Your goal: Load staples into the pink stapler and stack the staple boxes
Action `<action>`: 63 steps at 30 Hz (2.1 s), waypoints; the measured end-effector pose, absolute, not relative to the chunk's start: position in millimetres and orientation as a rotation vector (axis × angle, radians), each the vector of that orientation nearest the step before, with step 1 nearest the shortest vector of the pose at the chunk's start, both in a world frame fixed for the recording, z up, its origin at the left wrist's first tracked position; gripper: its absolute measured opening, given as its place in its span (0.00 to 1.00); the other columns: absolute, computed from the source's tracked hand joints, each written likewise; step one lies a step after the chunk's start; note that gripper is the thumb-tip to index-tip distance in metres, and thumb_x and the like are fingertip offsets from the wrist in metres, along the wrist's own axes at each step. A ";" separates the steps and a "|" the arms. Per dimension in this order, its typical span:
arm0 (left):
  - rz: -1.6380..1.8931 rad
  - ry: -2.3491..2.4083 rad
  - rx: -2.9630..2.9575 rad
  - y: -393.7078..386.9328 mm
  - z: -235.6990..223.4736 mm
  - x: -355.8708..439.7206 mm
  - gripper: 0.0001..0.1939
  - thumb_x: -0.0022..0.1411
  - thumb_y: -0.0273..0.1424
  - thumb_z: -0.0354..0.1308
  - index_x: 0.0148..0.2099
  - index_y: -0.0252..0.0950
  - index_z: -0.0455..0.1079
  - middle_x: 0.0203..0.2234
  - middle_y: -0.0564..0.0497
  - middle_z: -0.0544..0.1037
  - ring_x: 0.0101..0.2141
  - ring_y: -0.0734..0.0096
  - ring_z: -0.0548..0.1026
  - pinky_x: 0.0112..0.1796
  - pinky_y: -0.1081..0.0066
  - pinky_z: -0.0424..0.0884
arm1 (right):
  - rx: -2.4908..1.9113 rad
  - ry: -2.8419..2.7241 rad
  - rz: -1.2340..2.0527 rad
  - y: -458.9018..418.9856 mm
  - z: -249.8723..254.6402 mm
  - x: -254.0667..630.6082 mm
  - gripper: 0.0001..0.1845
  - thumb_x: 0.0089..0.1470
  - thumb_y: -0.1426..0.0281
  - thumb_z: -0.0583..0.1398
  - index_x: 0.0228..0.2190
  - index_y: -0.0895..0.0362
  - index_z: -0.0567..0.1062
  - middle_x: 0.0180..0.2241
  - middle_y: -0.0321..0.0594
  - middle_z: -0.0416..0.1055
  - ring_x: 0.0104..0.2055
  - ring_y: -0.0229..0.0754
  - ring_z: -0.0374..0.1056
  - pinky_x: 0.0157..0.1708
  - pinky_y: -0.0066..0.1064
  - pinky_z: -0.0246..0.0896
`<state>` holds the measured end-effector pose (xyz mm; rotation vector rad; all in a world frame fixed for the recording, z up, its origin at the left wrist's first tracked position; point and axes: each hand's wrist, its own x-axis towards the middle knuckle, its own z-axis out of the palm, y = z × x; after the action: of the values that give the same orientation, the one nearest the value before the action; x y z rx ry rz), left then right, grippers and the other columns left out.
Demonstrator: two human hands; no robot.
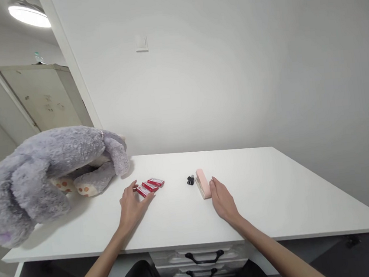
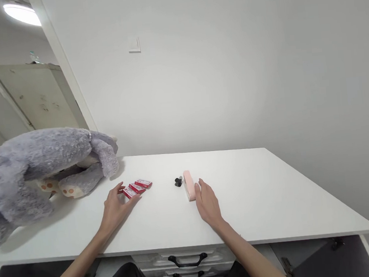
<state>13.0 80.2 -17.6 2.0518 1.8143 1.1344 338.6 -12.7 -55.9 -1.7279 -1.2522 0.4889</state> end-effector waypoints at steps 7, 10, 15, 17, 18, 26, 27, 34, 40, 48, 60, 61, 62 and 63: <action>1.106 1.917 2.168 78.2 -23.7 12.9 0.38 0.61 0.49 0.60 0.67 0.33 0.61 0.61 0.34 0.70 0.62 0.41 0.67 0.61 0.43 0.61 | -1.717 -1.238 0.499 -14.1 -54.9 339.0 0.41 0.70 0.45 0.42 0.68 0.59 0.64 0.69 0.50 0.62 0.71 0.58 0.55 0.69 0.53 0.48; 1.009 1.851 2.421 80.5 -32.9 16.1 0.32 0.66 0.48 0.55 0.66 0.35 0.64 0.66 0.35 0.67 0.67 0.41 0.61 0.63 0.43 0.58 | -1.718 -1.232 0.500 -14.4 -53.9 338.8 0.40 0.69 0.45 0.43 0.67 0.58 0.65 0.68 0.50 0.63 0.71 0.58 0.56 0.69 0.53 0.48; 0.800 1.776 2.643 82.0 -41.7 23.6 0.31 0.72 0.47 0.49 0.68 0.34 0.64 0.69 0.36 0.64 0.70 0.38 0.55 0.67 0.38 0.50 | -1.745 -1.246 0.507 -14.3 -51.2 337.8 0.40 0.70 0.45 0.42 0.67 0.59 0.65 0.68 0.49 0.63 0.71 0.57 0.56 0.69 0.52 0.48; 0.865 1.706 2.741 81.2 -39.5 30.3 0.31 0.72 0.46 0.49 0.69 0.34 0.62 0.70 0.35 0.61 0.72 0.38 0.51 0.68 0.38 0.47 | -1.760 -1.247 0.504 -13.5 -50.5 337.3 0.41 0.70 0.45 0.41 0.67 0.59 0.65 0.68 0.49 0.63 0.71 0.57 0.56 0.69 0.52 0.48; 0.897 1.625 2.805 80.8 -37.5 35.6 0.31 0.72 0.45 0.50 0.70 0.34 0.60 0.71 0.35 0.60 0.73 0.40 0.49 0.68 0.38 0.47 | -1.766 -1.248 0.502 -12.9 -50.4 337.1 0.41 0.70 0.45 0.41 0.67 0.60 0.65 0.68 0.49 0.63 0.71 0.57 0.56 0.69 0.52 0.48; 0.759 0.821 2.993 88.4 -18.9 124.0 0.33 0.71 0.33 0.51 0.74 0.35 0.50 0.70 0.40 0.62 0.73 0.51 0.52 0.69 0.47 0.54 | -1.784 -1.279 0.468 -11.9 -49.7 334.8 0.41 0.70 0.46 0.40 0.67 0.60 0.64 0.68 0.49 0.62 0.71 0.55 0.56 0.69 0.48 0.47; 0.722 0.760 2.995 90.2 -17.4 134.1 0.33 0.70 0.31 0.50 0.74 0.34 0.50 0.69 0.40 0.64 0.72 0.53 0.54 0.69 0.48 0.54 | -1.783 -1.281 0.466 -12.0 -49.5 334.6 0.41 0.70 0.46 0.40 0.67 0.60 0.64 0.69 0.49 0.62 0.71 0.55 0.56 0.69 0.48 0.48; 0.702 0.930 2.962 100.3 -22.5 147.5 0.27 0.68 0.29 0.48 0.68 0.31 0.62 0.61 0.38 0.74 0.68 0.53 0.64 0.71 0.50 0.51 | -1.749 -1.294 0.445 -11.7 -51.7 336.2 0.39 0.70 0.46 0.41 0.66 0.58 0.66 0.67 0.49 0.64 0.69 0.57 0.58 0.68 0.51 0.49; 0.903 1.491 2.827 102.5 -35.3 136.4 0.28 0.67 0.32 0.50 0.66 0.26 0.66 0.63 0.32 0.72 0.70 0.39 0.58 0.70 0.38 0.43 | -1.725 -1.341 0.409 -12.3 -57.5 339.4 0.37 0.70 0.48 0.44 0.67 0.57 0.65 0.67 0.51 0.65 0.68 0.60 0.59 0.67 0.55 0.51; 1.060 1.720 2.670 91.4 -41.4 138.7 0.36 0.64 0.32 0.52 0.70 0.16 0.56 0.68 0.25 0.61 0.73 0.30 0.39 0.68 0.31 0.39 | -1.731 -1.526 0.315 -15.0 -52.1 335.1 0.36 0.64 0.55 0.55 0.67 0.58 0.62 0.65 0.52 0.66 0.64 0.59 0.64 0.60 0.49 0.62; 0.885 0.807 2.855 78.9 -22.4 133.6 0.20 0.70 0.33 0.54 0.62 0.38 0.69 0.59 0.42 0.75 0.66 0.49 0.64 0.64 0.48 0.63 | -1.626 -1.517 0.332 -15.7 -52.5 339.0 0.25 0.52 0.72 0.55 0.53 0.54 0.72 0.52 0.45 0.74 0.54 0.53 0.69 0.54 0.44 0.65; 0.846 0.754 2.840 78.5 -20.8 132.9 0.20 0.71 0.35 0.55 0.62 0.40 0.69 0.58 0.43 0.76 0.65 0.50 0.65 0.63 0.49 0.64 | -1.618 -1.518 0.338 -15.6 -51.7 339.6 0.24 0.52 0.72 0.54 0.51 0.54 0.72 0.51 0.45 0.74 0.53 0.53 0.69 0.53 0.44 0.66; 0.816 0.718 2.817 78.4 -19.3 132.2 0.19 0.71 0.36 0.56 0.61 0.41 0.70 0.56 0.44 0.78 0.64 0.50 0.66 0.62 0.50 0.65 | -1.613 -1.516 0.343 -15.6 -51.0 340.2 0.23 0.51 0.72 0.54 0.50 0.54 0.72 0.50 0.45 0.74 0.51 0.52 0.69 0.52 0.44 0.66; 0.799 0.699 2.784 78.6 -18.0 131.5 0.18 0.71 0.38 0.56 0.60 0.42 0.71 0.55 0.45 0.79 0.62 0.51 0.68 0.60 0.51 0.66 | -1.607 -1.513 0.346 -15.5 -50.5 340.9 0.23 0.51 0.72 0.54 0.49 0.54 0.72 0.49 0.45 0.74 0.51 0.52 0.70 0.51 0.44 0.66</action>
<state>131.5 78.6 -18.0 2.7841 0.6989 0.7988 340.9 -15.5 -50.5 -1.6069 -1.5134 0.3462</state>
